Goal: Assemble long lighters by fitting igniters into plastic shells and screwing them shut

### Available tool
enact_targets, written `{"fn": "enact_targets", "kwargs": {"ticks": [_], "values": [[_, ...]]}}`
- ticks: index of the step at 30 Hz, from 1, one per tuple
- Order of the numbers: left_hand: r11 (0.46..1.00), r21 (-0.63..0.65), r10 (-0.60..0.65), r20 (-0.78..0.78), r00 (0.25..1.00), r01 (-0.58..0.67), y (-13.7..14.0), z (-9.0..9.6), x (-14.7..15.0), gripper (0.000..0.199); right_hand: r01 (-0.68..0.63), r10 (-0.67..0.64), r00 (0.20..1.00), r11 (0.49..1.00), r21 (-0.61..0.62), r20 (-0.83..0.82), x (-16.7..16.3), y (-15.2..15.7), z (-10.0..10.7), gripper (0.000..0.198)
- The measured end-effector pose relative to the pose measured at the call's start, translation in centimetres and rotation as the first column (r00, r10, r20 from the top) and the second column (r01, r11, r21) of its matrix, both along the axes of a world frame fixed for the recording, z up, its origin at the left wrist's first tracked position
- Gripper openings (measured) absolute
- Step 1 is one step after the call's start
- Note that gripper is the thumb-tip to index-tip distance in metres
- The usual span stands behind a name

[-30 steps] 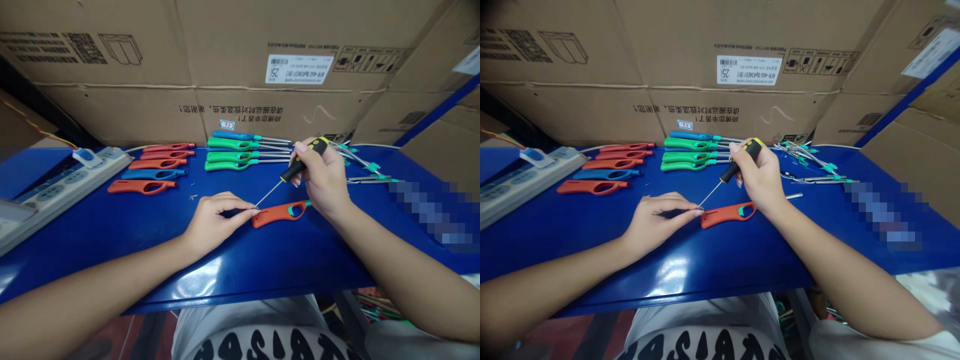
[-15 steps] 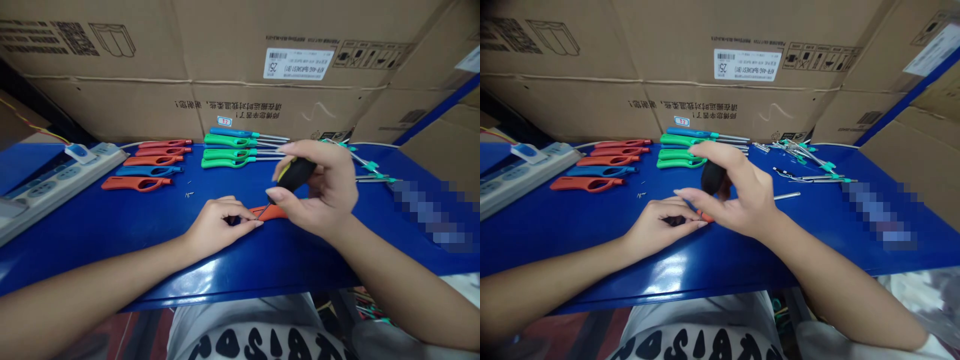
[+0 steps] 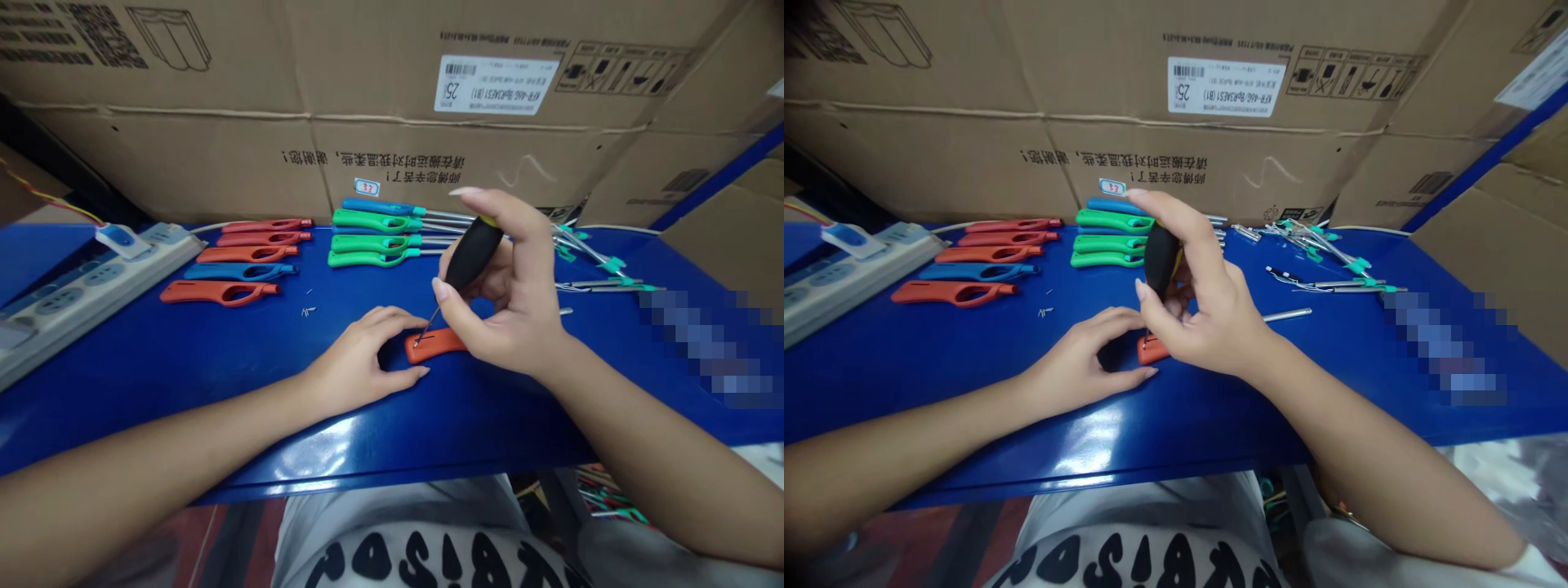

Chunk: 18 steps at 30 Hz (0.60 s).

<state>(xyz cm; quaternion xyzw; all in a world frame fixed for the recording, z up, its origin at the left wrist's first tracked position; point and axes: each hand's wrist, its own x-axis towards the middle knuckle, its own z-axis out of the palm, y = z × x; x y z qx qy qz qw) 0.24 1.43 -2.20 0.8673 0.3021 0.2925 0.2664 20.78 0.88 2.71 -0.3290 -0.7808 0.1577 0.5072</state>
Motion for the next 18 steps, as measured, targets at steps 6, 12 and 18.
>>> {"fn": "enact_targets", "kwargs": {"ticks": [6, 12, 18], "values": [[1.0, 0.003, -0.025, -0.015, 1.0, 0.025, 0.06, -0.17, -0.03, 0.042, -0.047, 0.046, 0.999, 0.998, 0.029, 0.027, -0.23, 0.25, -0.39, 0.068], [1.0, 0.0, -0.028, -0.015, 0.999, 0.028, 0.01, -0.23, -0.04, 0.039, -0.007, 0.006, 1.0, 0.998, 0.06, 0.021, -0.09, 0.32, -0.55, 0.068], [1.0, 0.009, -0.028, -0.017, 0.999, 0.028, 0.08, -0.29, -0.1, 0.035, -0.058, 0.054, 0.998, 0.991, 0.119, 0.034, 0.06, 0.72, -1.01, 0.075]]}}
